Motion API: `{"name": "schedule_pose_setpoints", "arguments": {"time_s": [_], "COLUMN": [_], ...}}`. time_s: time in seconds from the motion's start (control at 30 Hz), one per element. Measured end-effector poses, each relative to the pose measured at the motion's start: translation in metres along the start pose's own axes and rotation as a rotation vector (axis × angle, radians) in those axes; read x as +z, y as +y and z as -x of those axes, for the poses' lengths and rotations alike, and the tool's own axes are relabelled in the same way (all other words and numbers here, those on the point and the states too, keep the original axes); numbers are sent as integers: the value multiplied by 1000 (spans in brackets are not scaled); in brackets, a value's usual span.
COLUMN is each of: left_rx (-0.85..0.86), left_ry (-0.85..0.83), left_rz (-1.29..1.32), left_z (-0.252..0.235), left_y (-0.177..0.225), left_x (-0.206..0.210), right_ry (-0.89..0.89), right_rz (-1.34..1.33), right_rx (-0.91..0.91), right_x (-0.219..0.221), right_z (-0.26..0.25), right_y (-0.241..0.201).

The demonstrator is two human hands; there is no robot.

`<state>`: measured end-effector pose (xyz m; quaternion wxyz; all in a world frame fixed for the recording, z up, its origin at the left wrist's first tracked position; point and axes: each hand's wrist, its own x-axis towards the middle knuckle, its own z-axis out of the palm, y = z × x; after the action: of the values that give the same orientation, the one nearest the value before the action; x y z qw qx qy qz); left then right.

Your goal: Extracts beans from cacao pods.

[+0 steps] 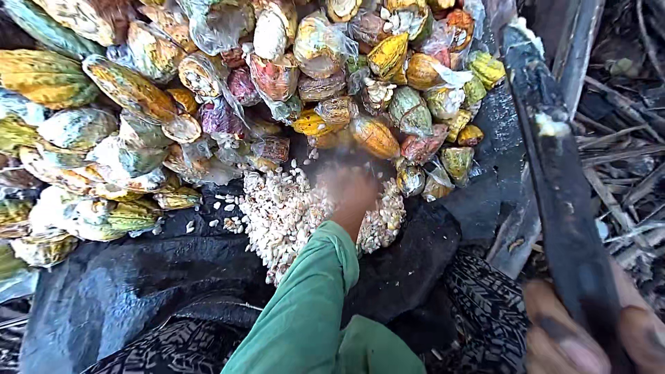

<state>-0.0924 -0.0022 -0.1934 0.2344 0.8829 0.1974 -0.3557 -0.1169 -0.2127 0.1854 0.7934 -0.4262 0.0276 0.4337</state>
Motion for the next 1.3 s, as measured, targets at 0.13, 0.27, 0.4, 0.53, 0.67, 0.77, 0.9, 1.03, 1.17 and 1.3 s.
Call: {"name": "schedule_pose_setpoints", "arguments": {"time_s": [0.13, 0.27, 0.4, 0.53, 0.67, 0.77, 0.9, 1.03, 1.17, 1.3], "left_rx": [49, 78, 156, 220, 453, 510, 441, 453, 383, 347], "left_ry": [-130, -77, 238, 573, 752, 867, 931, 935, 1069, 1003], "left_rz": [8, 153, 562, 1161, 1675, 1963, 2209, 2084, 1771, 1588], "left_z": [64, 127, 215, 304, 359, 361, 353, 354, 348, 345], "left_y": [-13, -63, -123, -169, -193, -208, -222, -227, -233, -217], "left_x": [-18, -37, -96, -136, -157, -160, -169, -178, -178, -172], "right_ry": [-76, -107, -182, -406, -508, -621, -697, -634, -600, -626], "right_rz": [-72, -39, 229, 816, 1434, 1605, 1734, 1834, 1953, 1972], "right_rx": [-48, -104, -143, -304, -416, -569, -703, -715, -612, -419], "right_x": [8, 22, 37, 37, 41, 43, 46, 59, 75, 88], "right_z": [-6, -8, -18, -39, -51, -55, -61, -61, -60, -59], "right_y": [15, 40, 61, 87, 114, 127, 135, 135, 132, 134]}}
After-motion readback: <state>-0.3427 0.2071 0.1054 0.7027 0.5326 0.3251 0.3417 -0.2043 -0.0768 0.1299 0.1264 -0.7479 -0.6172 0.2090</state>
